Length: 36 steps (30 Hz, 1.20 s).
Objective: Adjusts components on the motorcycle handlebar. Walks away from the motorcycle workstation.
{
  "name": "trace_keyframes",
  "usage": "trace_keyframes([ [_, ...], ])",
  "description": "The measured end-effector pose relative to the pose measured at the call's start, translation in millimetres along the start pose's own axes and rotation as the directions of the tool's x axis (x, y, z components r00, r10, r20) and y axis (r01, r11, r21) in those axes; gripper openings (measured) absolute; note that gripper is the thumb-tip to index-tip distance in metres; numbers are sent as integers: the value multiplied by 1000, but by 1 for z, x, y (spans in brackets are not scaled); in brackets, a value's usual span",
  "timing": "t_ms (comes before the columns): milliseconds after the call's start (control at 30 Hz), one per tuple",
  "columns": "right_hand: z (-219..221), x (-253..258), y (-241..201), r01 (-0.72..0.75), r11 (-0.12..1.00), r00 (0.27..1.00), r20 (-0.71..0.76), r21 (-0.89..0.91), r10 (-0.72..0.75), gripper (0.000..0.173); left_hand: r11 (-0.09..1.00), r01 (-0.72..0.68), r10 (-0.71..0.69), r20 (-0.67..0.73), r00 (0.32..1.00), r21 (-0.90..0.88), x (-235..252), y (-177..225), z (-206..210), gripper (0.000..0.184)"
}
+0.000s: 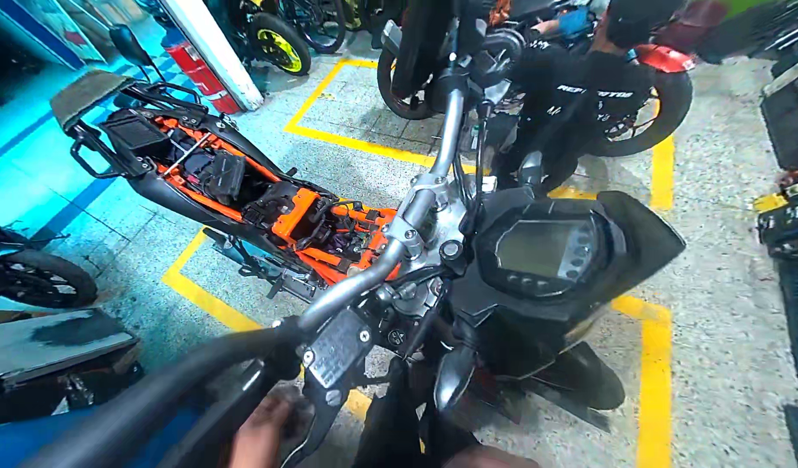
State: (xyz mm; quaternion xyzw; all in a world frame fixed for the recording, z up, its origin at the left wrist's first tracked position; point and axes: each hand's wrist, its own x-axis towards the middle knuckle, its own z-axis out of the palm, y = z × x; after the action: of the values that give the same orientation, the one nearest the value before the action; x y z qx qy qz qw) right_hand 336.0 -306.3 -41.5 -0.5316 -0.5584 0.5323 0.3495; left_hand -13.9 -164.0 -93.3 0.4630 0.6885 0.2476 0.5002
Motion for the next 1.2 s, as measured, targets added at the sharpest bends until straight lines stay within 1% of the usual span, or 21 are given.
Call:
trace_keyframes([
  [33, 11, 3, 15, -33, 999, 999, 35, -31, 34, 32, 996, -2, 12, 118, 993, -87, -11, -15, 10, 28],
  [67, 21, 7, 26, -64, 997, 996, 55, -37, 66, 35, 991, 31, -5, 189, 982, -132, -25, -15, 24, 27],
  [133, 39, 15, 40, -103, 995, 992, 77, 2, 103, 46, 974, 92, -25, 306, 952, -208, -51, 1, 49, 24],
  [200, 55, 16, 45, -62, 994, 997, 55, 89, 58, 57, 936, 81, 79, 431, 899, -342, -71, 7, 59, 23],
  [233, 62, 15, 42, -24, 990, 1000, 15, 138, 22, 55, 908, 80, 139, 477, 868, -410, -77, 8, 60, 24],
  [300, 75, 9, 32, 50, 957, 996, -87, 287, -26, 46, 855, 113, 212, 540, 814, -507, -86, 6, 54, 25],
  [367, 89, 3, 20, 121, 880, 986, -155, 459, -54, 38, 823, 135, 263, 581, 770, -552, -92, 4, 44, 23],
  [433, 102, -3, 10, 173, 793, 983, -151, 584, -103, 38, 800, 137, 318, 606, 729, -584, -99, -1, 29, 21],
  [500, 120, -8, -2, 184, 743, 983, -133, 643, -129, 36, 784, 131, 357, 613, 705, -607, -109, -6, 11, 19],
  [600, 152, -15, -26, 191, 746, 980, -169, 638, -107, 31, 751, 115, 404, 590, 699, -650, -125, -18, -18, 18],
  [667, 175, -21, -40, 219, 756, 975, -173, 617, -141, 33, 724, 84, 450, 561, 694, -685, -137, -29, -40, 18],
  [733, 197, -26, -54, 271, 786, 962, -195, 556, -194, 33, 704, 18, 505, 518, 691, -710, -149, -37, -63, 18],
  [767, 206, -29, -62, 299, 805, 953, -203, 512, -224, 33, 695, -31, 537, 490, 687, -718, -155, -41, -74, 18],
  [867, 230, -39, -89, 388, 860, 920, -188, 332, -343, 33, 656, -234, 651, 381, 657, -717, -174, -51, -109, 18],
  [967, 250, -42, -108, 479, 855, 878, -115, 197, -465, 27, 580, -414, 743, 247, 623, -701, -191, -59, -138, 17],
  [1067, 266, -39, -126, 536, 838, 844, -30, 106, -536, 20, 507, -539, 801, 138, 582, -673, -203, -65, -165, 18],
  [1133, 273, -34, -134, 543, 830, 835, 21, 124, -549, 20, 470, -604, 821, 69, 566, -643, -211, -67, -178, 17],
  [1200, 280, -25, -138, 507, 827, 845, 48, 243, -532, 21, 447, -633, 823, 15, 567, -632, -219, -68, -188, 18],
])
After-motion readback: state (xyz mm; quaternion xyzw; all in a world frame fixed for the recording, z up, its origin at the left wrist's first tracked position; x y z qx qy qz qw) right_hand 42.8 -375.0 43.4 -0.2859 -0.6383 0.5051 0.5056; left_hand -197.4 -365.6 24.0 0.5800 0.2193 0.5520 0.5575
